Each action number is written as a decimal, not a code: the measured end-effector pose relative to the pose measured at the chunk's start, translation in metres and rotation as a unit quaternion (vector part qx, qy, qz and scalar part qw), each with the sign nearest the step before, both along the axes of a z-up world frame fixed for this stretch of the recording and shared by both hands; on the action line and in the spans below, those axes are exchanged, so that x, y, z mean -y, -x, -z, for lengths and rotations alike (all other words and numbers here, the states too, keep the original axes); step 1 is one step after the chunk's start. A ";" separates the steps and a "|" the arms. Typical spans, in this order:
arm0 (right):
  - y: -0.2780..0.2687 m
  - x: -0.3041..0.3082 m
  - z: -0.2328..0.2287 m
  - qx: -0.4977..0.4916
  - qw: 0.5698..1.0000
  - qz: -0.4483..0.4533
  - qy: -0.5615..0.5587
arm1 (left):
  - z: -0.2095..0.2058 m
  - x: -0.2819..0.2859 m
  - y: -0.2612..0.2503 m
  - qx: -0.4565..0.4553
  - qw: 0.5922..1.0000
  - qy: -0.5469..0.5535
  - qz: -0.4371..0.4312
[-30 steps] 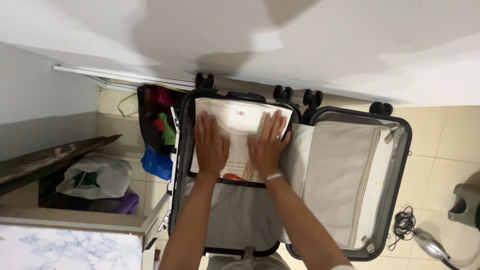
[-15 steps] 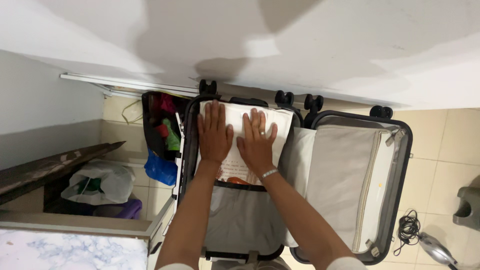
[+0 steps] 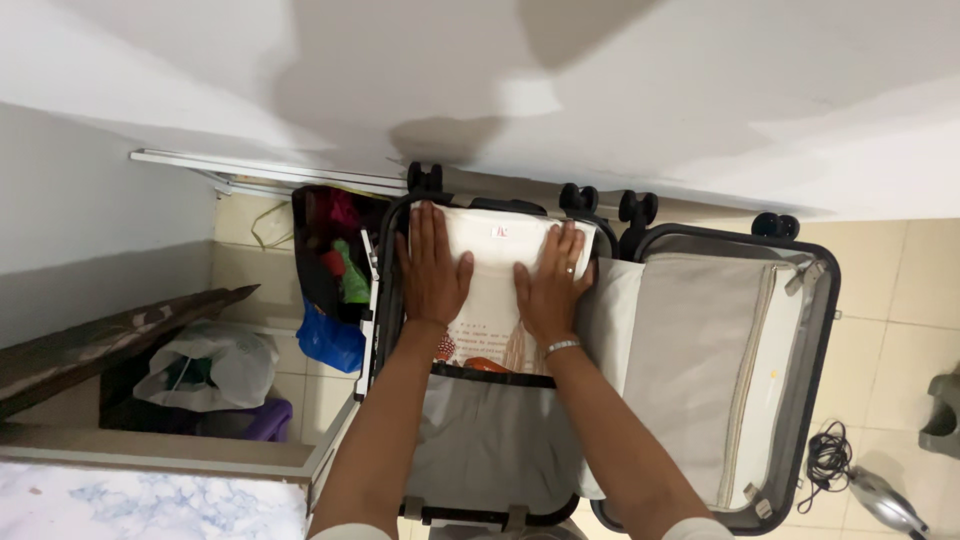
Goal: The person folds a white t-shirt and a black t-shirt on a small table. They then place the folded white t-shirt into an open suitcase on the floor. The person continues to fold the black t-shirt on the table.
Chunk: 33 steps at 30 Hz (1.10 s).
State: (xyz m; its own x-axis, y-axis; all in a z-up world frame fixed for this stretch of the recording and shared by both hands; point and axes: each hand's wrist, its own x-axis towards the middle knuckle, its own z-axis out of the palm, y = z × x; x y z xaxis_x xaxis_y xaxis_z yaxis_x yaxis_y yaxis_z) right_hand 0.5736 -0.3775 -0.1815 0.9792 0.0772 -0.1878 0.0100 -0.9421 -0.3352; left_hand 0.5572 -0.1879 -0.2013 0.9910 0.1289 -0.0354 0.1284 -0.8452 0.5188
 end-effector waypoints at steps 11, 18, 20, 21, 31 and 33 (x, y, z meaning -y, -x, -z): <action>0.019 0.006 -0.002 0.012 1.000 0.015 0.003 | -0.022 0.000 0.017 -0.021 1.000 0.000 0.010; 0.047 0.004 0.010 0.005 0.999 0.036 -0.009 | -0.012 0.006 0.064 -0.035 0.996 0.069 -0.033; 0.039 0.001 0.015 0.013 0.999 0.033 -0.005 | -0.003 0.005 0.056 -0.048 0.995 0.083 -0.038; 0.039 0.000 0.016 0.011 0.999 0.036 0.001 | -0.001 0.004 0.054 -0.058 0.995 0.080 -0.035; 0.065 0.005 -0.006 -0.004 1.000 0.021 -0.006 | -0.016 0.010 0.087 -0.104 0.987 0.099 -0.068; 0.083 0.001 -0.010 -0.066 0.997 0.036 -0.025 | -0.015 0.007 0.089 -0.128 0.986 0.089 -0.061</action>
